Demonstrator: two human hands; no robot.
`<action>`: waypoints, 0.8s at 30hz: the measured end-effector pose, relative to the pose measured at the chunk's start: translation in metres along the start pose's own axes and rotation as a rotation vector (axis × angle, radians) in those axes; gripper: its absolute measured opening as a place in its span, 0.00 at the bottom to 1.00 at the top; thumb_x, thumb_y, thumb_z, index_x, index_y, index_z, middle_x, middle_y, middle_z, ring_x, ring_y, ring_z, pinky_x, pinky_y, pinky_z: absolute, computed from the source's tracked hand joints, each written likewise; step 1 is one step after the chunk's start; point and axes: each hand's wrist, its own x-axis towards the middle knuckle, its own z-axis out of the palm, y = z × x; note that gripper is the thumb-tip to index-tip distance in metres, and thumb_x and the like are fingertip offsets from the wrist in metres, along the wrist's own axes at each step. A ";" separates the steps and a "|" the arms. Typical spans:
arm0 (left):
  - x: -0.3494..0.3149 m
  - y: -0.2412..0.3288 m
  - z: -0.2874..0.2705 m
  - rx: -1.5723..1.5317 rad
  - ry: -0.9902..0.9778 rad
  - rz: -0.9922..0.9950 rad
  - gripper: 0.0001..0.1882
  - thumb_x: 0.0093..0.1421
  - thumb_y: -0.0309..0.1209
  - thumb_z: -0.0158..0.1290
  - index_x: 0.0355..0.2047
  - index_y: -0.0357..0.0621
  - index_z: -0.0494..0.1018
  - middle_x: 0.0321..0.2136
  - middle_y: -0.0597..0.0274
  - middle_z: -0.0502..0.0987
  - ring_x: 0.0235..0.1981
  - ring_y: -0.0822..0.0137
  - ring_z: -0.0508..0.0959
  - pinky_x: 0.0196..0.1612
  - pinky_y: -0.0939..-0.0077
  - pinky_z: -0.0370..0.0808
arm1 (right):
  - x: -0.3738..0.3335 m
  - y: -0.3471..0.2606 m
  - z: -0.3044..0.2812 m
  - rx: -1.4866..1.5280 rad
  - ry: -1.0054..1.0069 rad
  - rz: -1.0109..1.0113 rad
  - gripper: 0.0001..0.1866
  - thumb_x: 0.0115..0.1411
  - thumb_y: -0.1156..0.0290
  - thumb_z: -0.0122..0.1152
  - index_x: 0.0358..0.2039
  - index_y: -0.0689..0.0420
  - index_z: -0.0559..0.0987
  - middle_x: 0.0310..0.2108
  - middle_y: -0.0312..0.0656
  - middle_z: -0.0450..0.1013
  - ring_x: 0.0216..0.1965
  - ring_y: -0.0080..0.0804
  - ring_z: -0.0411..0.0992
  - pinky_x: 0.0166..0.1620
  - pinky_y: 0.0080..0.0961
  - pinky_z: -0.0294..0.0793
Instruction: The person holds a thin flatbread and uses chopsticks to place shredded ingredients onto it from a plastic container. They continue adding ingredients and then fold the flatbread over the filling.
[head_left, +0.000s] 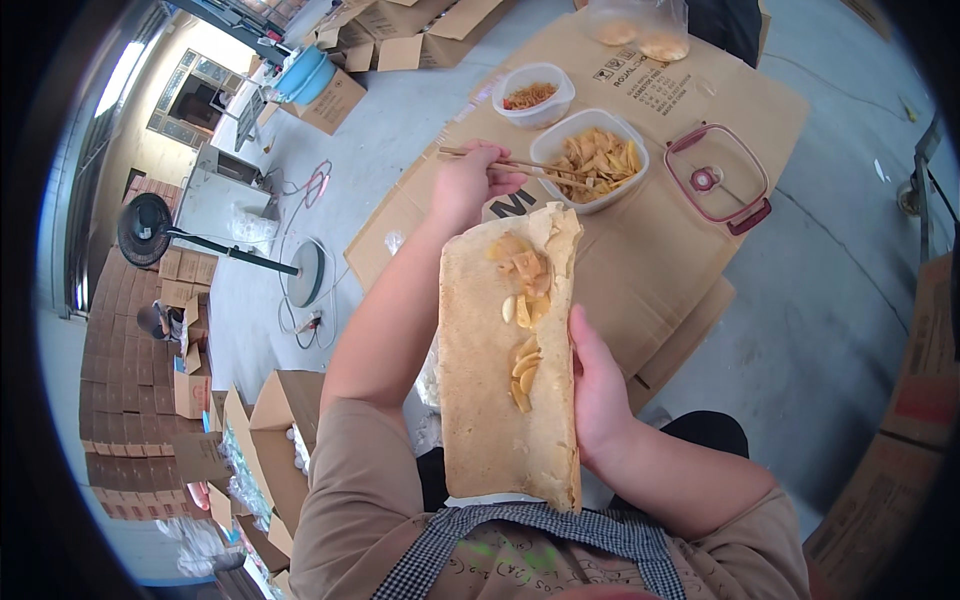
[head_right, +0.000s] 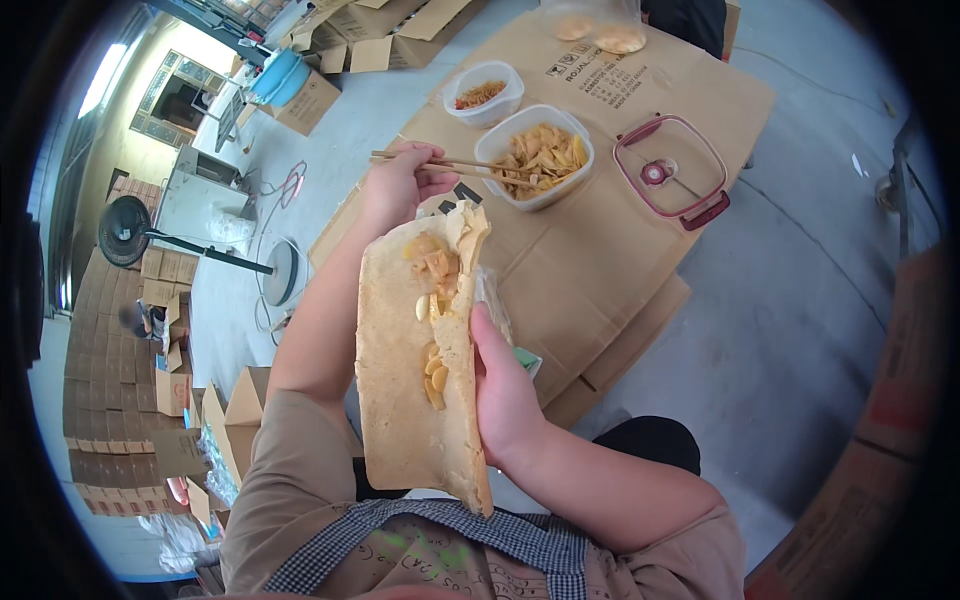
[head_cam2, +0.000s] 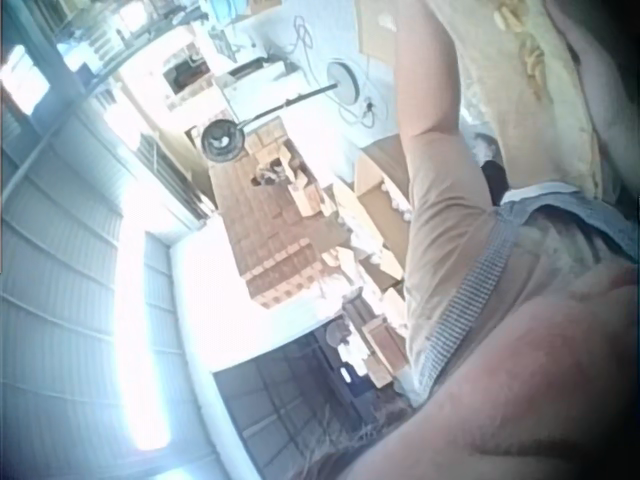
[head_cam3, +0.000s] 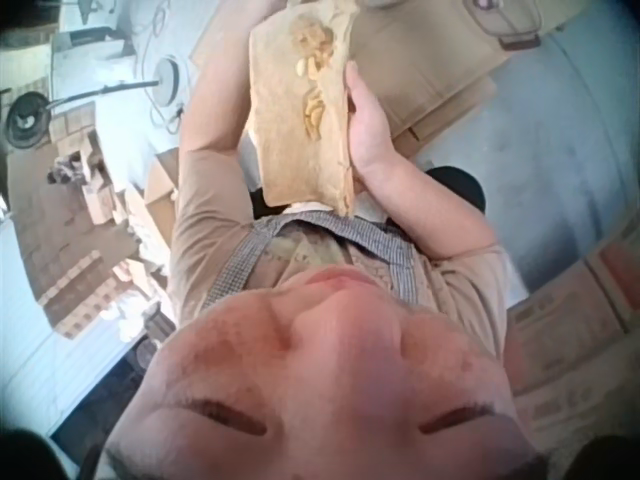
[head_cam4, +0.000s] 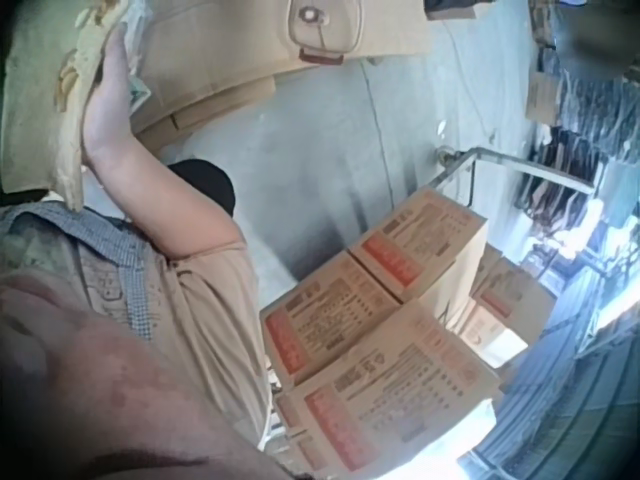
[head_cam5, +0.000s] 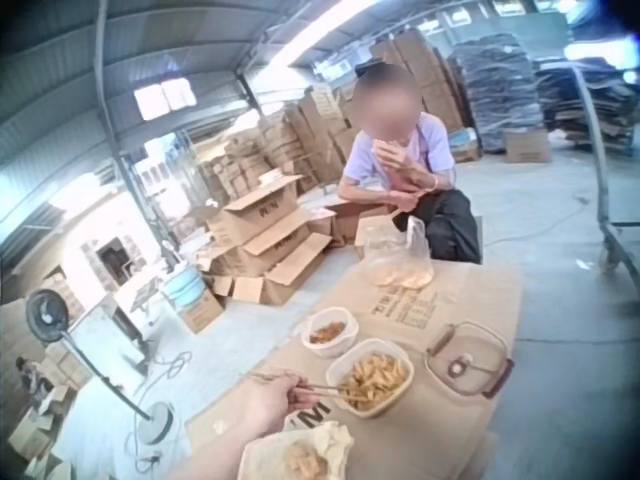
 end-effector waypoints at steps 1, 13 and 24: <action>0.002 -0.003 0.003 0.017 -0.003 -0.007 0.09 0.66 0.28 0.43 0.38 0.35 0.70 0.32 0.52 0.77 0.28 0.63 0.82 0.36 0.71 0.81 | 0.000 -0.001 -0.002 0.000 -0.007 -0.006 0.33 0.71 0.44 0.36 0.65 0.55 0.62 0.60 0.47 0.67 0.58 0.41 0.68 0.62 0.41 0.67; 0.002 -0.006 0.010 -0.052 0.026 -0.067 0.09 0.64 0.28 0.44 0.36 0.34 0.69 0.33 0.50 0.75 0.29 0.59 0.83 0.34 0.71 0.82 | 0.001 -0.006 -0.004 0.049 -0.092 0.001 0.31 0.72 0.46 0.34 0.66 0.53 0.59 0.61 0.47 0.65 0.59 0.41 0.67 0.61 0.41 0.67; 0.002 -0.010 0.016 -0.035 0.030 -0.075 0.11 0.68 0.32 0.43 0.37 0.35 0.68 0.34 0.49 0.75 0.35 0.58 0.82 0.38 0.69 0.81 | 0.000 -0.004 -0.006 0.070 -0.122 -0.011 0.31 0.72 0.47 0.34 0.66 0.54 0.58 0.61 0.47 0.65 0.59 0.40 0.67 0.62 0.40 0.67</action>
